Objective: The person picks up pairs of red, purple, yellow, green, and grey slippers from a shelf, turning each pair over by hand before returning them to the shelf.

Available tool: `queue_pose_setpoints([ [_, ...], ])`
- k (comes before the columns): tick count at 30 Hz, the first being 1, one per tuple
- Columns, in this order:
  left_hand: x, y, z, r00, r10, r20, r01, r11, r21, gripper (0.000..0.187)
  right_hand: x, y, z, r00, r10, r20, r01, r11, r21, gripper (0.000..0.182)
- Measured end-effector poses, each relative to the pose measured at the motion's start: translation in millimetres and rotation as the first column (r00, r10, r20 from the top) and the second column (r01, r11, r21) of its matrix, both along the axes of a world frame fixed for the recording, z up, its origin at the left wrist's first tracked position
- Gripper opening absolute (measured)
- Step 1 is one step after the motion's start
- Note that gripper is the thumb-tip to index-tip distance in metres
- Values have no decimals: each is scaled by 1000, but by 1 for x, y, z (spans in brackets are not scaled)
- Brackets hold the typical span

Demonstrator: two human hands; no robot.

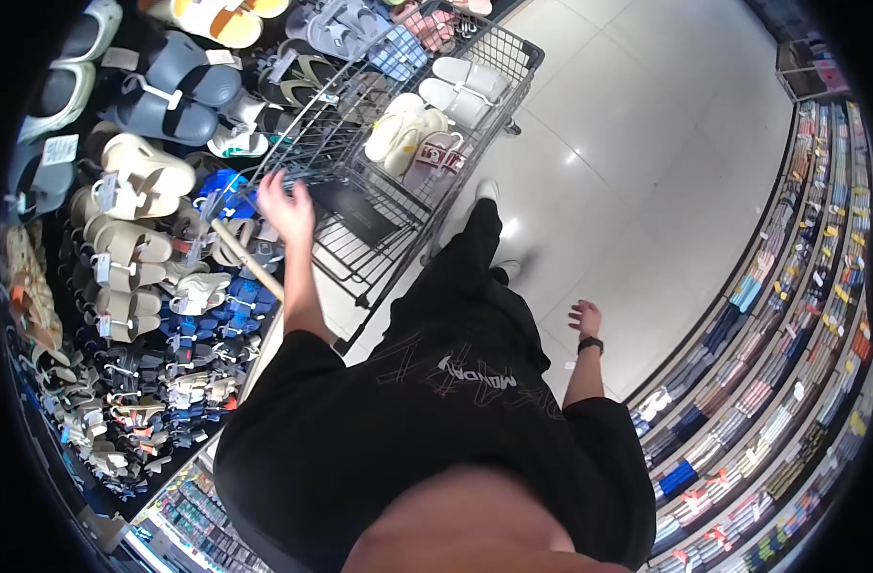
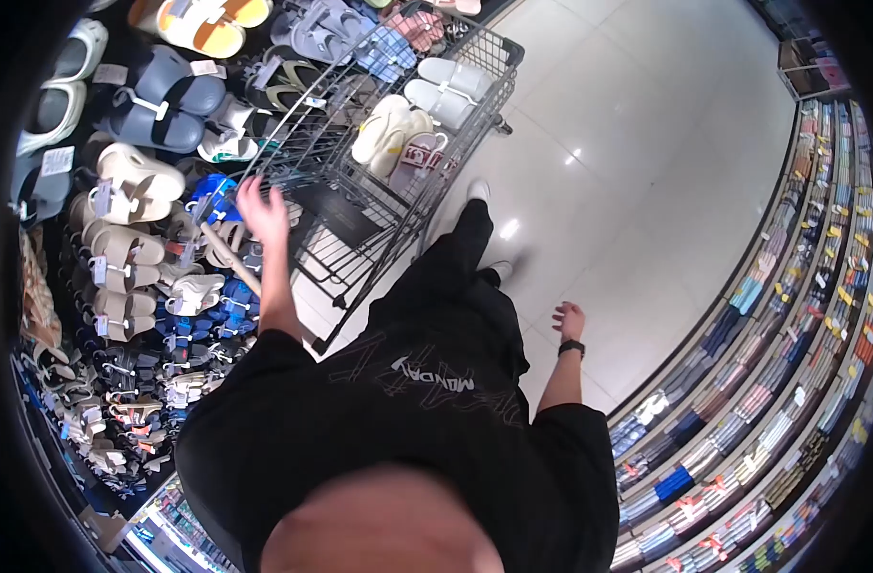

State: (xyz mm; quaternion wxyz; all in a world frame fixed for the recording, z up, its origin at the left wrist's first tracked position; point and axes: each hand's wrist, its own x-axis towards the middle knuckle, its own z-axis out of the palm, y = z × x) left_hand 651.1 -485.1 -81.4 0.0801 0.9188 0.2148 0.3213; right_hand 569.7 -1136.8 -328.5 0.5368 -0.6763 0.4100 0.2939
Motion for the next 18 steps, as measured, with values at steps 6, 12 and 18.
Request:
queue_pose_setpoints([
  [6, 232, -98, -182, 915, -382, -130, 133, 590, -796, 31, -52, -32, -19, 517, 755, 402, -649, 652, -391, 26],
  [12, 361, -173, -293, 571, -642, -512, -143, 536, -832, 46, -23, -47, 117, 934, 296, -198, -339, 909, -241, 26],
  [18, 400, -190, -364, 512, -646, -566, -231, 530, -816, 54, 95, -42, 183, 931, -339, -137, 272, 892, -362, 34],
])
